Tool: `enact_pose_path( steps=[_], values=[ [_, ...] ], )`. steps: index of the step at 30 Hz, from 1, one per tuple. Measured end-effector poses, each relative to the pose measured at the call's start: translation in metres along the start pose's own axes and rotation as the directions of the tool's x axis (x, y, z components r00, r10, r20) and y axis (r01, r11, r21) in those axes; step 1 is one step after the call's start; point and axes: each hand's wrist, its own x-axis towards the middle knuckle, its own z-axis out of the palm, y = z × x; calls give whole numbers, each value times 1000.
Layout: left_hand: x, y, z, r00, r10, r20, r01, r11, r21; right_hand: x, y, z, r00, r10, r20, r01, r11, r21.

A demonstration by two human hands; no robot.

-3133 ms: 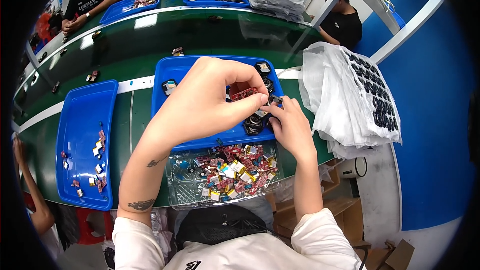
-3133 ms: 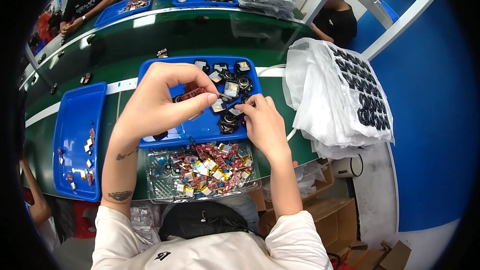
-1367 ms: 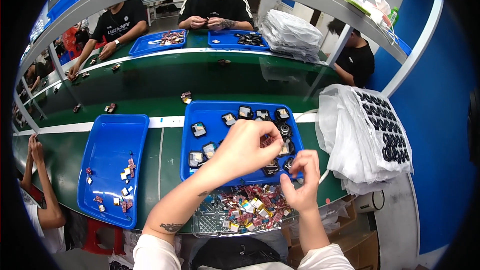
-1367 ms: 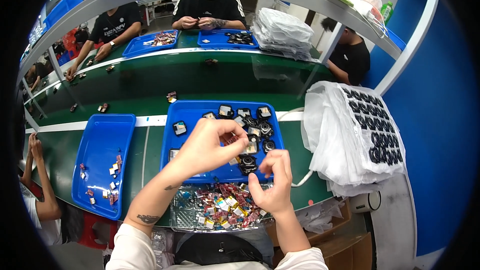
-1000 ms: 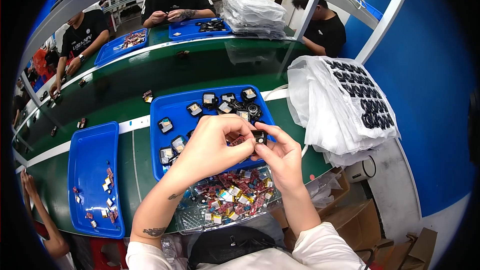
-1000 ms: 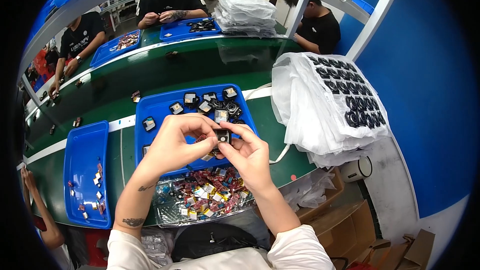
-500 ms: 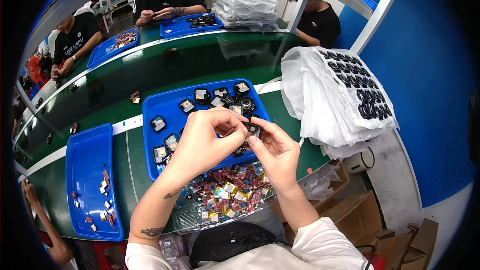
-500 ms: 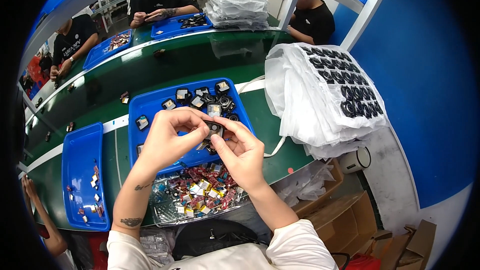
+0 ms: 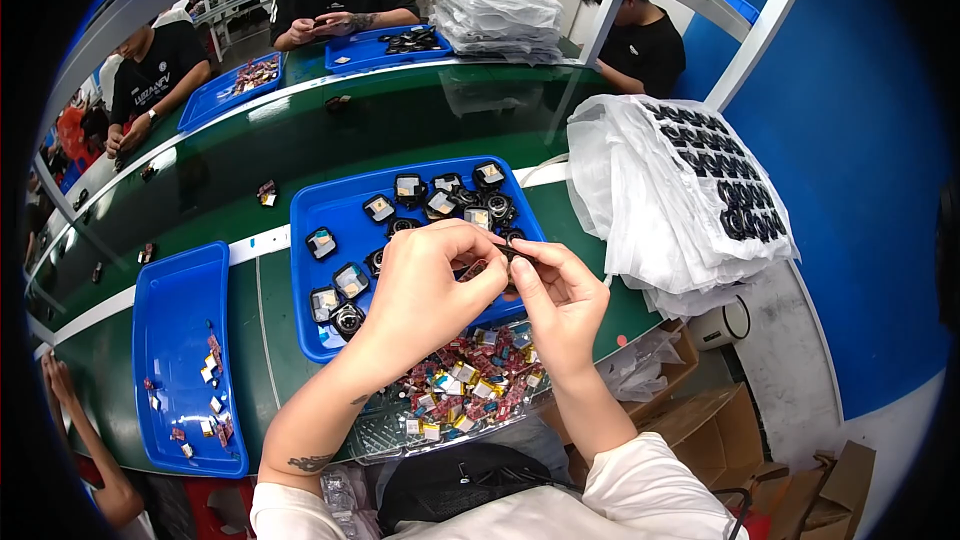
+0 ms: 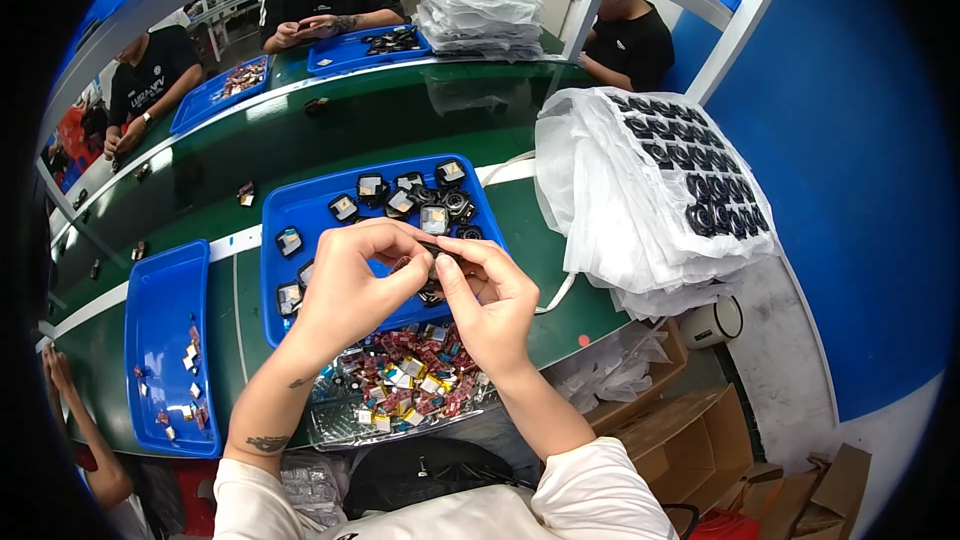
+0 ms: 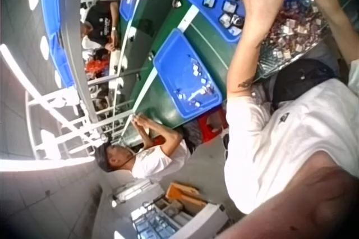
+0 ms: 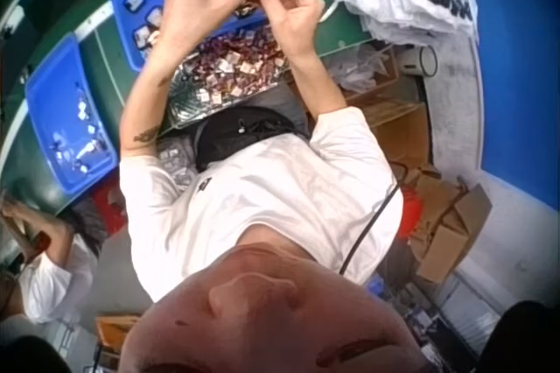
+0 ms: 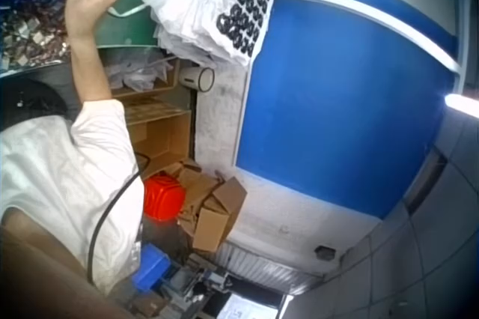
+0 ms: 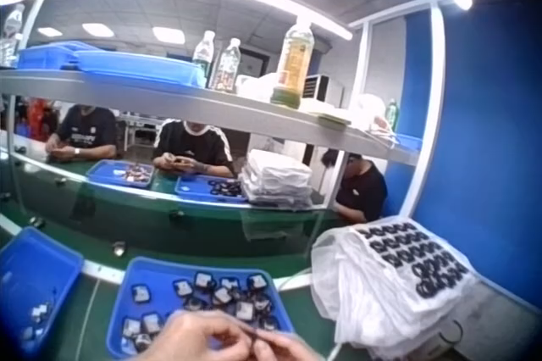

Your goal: Assembling small electronic switch components on an industrial assembly line.

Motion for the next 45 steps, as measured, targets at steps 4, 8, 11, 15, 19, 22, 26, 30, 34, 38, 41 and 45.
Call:
enact_pose_path(
  steps=[4,8,11,15,19,22,26,30,34,38,41,45],
  values=[
    [-3,1,0,997,75,-8,-74,993,95,3,1,0,996,-40,-74,40,999,-3],
    [-2,0,1,997,77,-15,-75,992,102,6,1,-8,990,57,-130,-50,997,53],
    [-1,3,1,999,49,-2,-49,996,69,10,5,-12,972,112,-207,-52,961,273],
    [-3,6,2,1000,9,28,-11,998,56,10,0,-12,975,110,-192,-54,960,275],
    [-3,8,0,999,18,50,-20,999,38,9,3,-11,983,85,-163,-35,958,286],
    [-3,7,-1,997,-17,81,19,1000,-22,9,3,-11,985,67,-159,-21,962,273],
    [-2,-2,0,979,-125,164,170,938,-302,6,0,-8,990,-20,-139,43,985,169],
    [0,-3,-1,958,-188,215,254,906,-338,4,-1,-9,989,-95,-115,105,991,81],
    [2,0,-2,954,-211,215,270,916,-296,4,-6,-14,991,-127,-51,128,992,9],
    [3,-1,0,966,-218,137,250,922,-295,7,-7,-15,984,-175,-5,175,982,70],
    [3,-2,-4,975,-209,81,222,948,-229,12,-11,-13,999,-7,32,7,1000,19],
    [-5,6,-8,987,71,-143,-57,993,101,51,5,-5,974,127,188,-125,992,-22]
  ],
)
